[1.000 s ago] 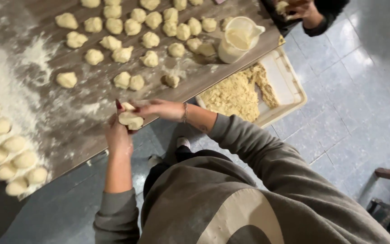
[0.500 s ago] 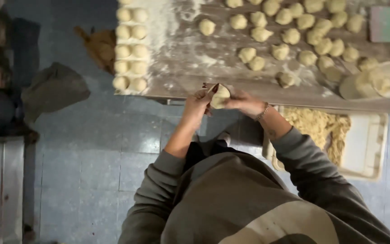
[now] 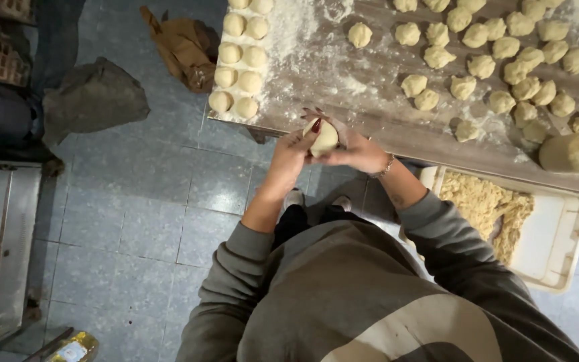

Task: Shaping and rolling small portions of dough into uniform balls on a floured work surface.

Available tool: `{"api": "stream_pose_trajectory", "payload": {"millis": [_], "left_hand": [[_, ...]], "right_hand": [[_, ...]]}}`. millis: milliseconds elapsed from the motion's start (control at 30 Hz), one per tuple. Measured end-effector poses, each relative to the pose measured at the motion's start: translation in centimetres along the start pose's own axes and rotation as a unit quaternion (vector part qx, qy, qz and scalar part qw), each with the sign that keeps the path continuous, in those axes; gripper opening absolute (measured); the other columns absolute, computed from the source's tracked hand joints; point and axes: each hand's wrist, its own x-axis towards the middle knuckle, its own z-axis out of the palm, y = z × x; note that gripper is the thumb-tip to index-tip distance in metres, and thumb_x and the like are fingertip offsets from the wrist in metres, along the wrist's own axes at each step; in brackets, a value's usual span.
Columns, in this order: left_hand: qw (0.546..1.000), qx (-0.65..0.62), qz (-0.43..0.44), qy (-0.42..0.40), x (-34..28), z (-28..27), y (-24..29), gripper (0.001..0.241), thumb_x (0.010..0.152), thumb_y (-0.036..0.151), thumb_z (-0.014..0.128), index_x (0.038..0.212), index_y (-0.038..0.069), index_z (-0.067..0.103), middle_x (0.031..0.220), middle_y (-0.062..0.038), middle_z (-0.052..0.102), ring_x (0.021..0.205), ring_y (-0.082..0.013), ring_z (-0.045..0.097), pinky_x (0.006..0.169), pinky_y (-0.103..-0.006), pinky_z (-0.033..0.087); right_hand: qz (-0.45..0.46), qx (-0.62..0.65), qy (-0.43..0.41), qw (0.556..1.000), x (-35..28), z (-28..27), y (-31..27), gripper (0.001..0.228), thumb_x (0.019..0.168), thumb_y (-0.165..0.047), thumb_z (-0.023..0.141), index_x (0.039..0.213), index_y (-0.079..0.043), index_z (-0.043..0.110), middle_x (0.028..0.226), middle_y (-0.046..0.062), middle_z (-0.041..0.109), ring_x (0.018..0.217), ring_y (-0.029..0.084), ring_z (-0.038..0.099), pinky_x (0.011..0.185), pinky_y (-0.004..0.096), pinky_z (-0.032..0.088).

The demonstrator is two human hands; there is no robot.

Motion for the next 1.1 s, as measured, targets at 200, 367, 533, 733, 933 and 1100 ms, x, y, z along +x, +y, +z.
{"api": "stream_pose_trajectory", "payload": {"millis": [200,367,533,733,933,1100], "left_hand": [[0.987,-0.087,-0.118,-0.061,0.0,-0.5,3.7,0.031,0.096,0.026,0.068,0.12,0.005,0.068,0.103,-0.006,0.073,0.087,-0.0137,0.072,0.076,-0.0285,0.061],[0.992,-0.07,-0.092,-0.058,1.6,-0.7,0.9,0.034,0.1,0.021,0.065,0.126,0.0,0.066,0.108,-0.008,0.073,0.089,-0.0141,0.071,0.074,-0.0269,0.061],[0.998,0.031,0.037,0.05,3.1,0.6,0.0,0.038,0.115,0.016,0.067,0.131,-0.019,0.066,0.105,-0.025,0.069,0.085,-0.0222,0.068,0.07,-0.0286,0.057],[0.944,-0.244,-0.118,0.186,6.1,3.9,3.7,0.094,0.091,0.081,0.018,0.161,0.021,0.007,0.162,-0.022,0.027,0.136,-0.0326,0.041,0.109,-0.0579,0.031],[0.944,0.096,0.293,-0.114,2.8,9.0,4.5,0.104,0.094,0.092,0.003,0.171,0.024,0.009,0.178,-0.004,0.003,0.167,-0.0232,-0.001,0.137,-0.0386,-0.001],[0.941,-0.257,0.178,-0.131,6.7,9.5,2.8,0.115,0.082,0.097,0.007,0.17,0.022,0.012,0.179,-0.01,0.009,0.165,-0.0272,0.009,0.134,-0.0439,0.008]], "right_hand": [[0.043,-0.255,0.018,0.966,-0.6,0.1,1.5,0.068,0.093,-0.016,0.081,0.151,-0.01,0.046,0.146,0.011,0.059,0.134,0.022,0.058,0.115,0.036,0.049],[-0.019,-0.213,0.02,0.977,0.6,0.6,-4.9,0.077,0.092,-0.005,0.074,0.157,-0.006,0.033,0.155,0.015,0.05,0.138,0.028,0.053,0.115,0.038,0.044],[0.0,-0.137,0.109,0.985,0.5,1.7,-4.6,0.071,0.095,-0.002,0.074,0.156,-0.005,0.039,0.153,0.017,0.051,0.138,0.032,0.054,0.114,0.038,0.045],[-0.12,-0.255,0.246,0.928,1.7,6.4,-3.8,0.046,0.099,0.002,0.065,0.144,-0.006,0.056,0.147,0.017,0.061,0.139,0.036,0.06,0.114,0.041,0.057],[-0.207,-0.257,0.358,0.873,2.8,3.6,-6.0,0.046,0.097,-0.028,0.062,0.134,-0.002,0.061,0.14,0.015,0.064,0.117,0.025,0.061,0.122,0.05,0.044],[-0.179,-0.181,0.279,0.926,0.5,4.2,-7.6,0.041,0.106,-0.04,0.063,0.126,-0.003,0.066,0.143,0.016,0.062,0.139,0.035,0.056,0.12,0.047,0.042]]}}
